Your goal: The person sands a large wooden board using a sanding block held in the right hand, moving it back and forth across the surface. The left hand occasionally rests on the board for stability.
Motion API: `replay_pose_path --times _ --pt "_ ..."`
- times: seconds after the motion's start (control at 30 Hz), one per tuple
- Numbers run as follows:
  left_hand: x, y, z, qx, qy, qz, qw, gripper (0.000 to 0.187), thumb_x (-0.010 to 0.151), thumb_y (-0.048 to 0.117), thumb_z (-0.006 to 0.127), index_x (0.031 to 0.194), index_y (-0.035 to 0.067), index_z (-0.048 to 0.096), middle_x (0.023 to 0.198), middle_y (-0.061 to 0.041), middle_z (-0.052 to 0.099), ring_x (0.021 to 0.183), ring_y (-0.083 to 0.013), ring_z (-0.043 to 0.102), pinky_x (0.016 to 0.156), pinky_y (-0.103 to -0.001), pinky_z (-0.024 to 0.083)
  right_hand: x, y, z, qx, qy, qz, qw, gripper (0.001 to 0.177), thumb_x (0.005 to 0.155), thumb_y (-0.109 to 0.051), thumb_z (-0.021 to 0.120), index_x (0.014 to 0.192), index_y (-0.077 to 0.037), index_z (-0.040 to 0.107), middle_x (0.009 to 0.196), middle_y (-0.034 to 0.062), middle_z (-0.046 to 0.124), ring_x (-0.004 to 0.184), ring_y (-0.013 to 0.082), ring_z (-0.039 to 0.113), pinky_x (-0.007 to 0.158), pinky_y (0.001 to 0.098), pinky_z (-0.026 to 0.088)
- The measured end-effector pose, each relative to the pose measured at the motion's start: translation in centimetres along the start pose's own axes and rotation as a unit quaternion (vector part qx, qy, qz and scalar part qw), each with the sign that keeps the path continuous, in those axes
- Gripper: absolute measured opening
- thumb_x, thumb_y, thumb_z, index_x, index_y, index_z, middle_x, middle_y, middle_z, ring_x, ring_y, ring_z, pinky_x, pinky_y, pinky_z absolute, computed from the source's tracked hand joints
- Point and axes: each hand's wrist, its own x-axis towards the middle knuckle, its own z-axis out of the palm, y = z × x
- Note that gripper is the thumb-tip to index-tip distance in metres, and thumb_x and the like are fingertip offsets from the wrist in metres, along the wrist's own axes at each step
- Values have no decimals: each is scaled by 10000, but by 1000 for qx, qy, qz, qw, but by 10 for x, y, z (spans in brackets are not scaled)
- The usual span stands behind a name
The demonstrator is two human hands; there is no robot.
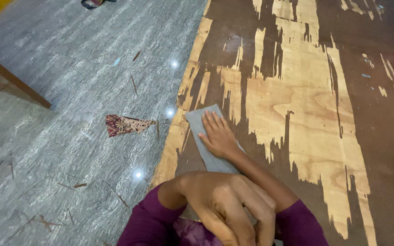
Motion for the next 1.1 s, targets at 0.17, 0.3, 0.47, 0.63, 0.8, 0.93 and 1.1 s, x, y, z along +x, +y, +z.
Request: replay_pose_path --times 0.17,0.3,0.47,0.63,0.8,0.93,1.1 --pt "6 6 7 142 64 -77 985 227 1009 310 759 1105 104 769 1062 -22 707 900 -148 679 780 -265 532 -67 -54 -30 13 25 -156 987 769 1044 -539 328 1605 -19 257 1699 162 204 1570 315 151 1266 487 74" --pt "-7 -15 26 380 130 -252 881 191 986 262 757 1010 73 741 976 -59 671 944 -211 663 824 -342 530 -102 -36 -67 393 -93 -140 904 705 1083 -458 349 1634 -27 264 1721 162 250 1599 307 192 1312 489 129" --pt "-85 -68 57 596 108 -479 636 460 944 399 696 1226 43 628 1259 -139 608 1238 -333 578 1091 -459 448 -64 44 -53 667 89 104 733 555 1054 -397 414 1456 -19 479 1426 189 604 1314 286 603 1128 411 499" --pt "-176 -95 49 530 18 -568 629 894 860 700 588 1518 121 414 1613 -182 306 1499 -371 242 1185 -521 209 -89 143 -41 740 237 176 604 535 1074 -447 424 1423 -51 511 1224 142 674 941 191 659 799 354 548" --pt "-209 -123 -4 576 86 -625 519 897 933 755 419 1603 168 320 1675 -156 229 1553 -338 171 1225 -529 143 -121 212 -34 804 309 143 488 589 1071 -531 447 1398 -50 544 1187 144 668 899 210 652 778 346 538" --pt "-202 -152 -14 620 151 -642 425 866 958 743 395 1606 172 330 1663 -198 239 1543 -393 186 1214 -578 149 -129 231 -29 845 307 144 414 636 1006 -586 479 1365 -68 565 1189 156 672 894 252 664 770 380 548" --pt "-171 -172 38 624 116 -596 492 796 961 710 396 1600 236 359 1645 -252 250 1527 -441 196 1201 -623 134 -127 239 -29 856 316 153 380 647 983 -600 516 1356 -74 568 1212 175 669 926 276 671 793 418 559"
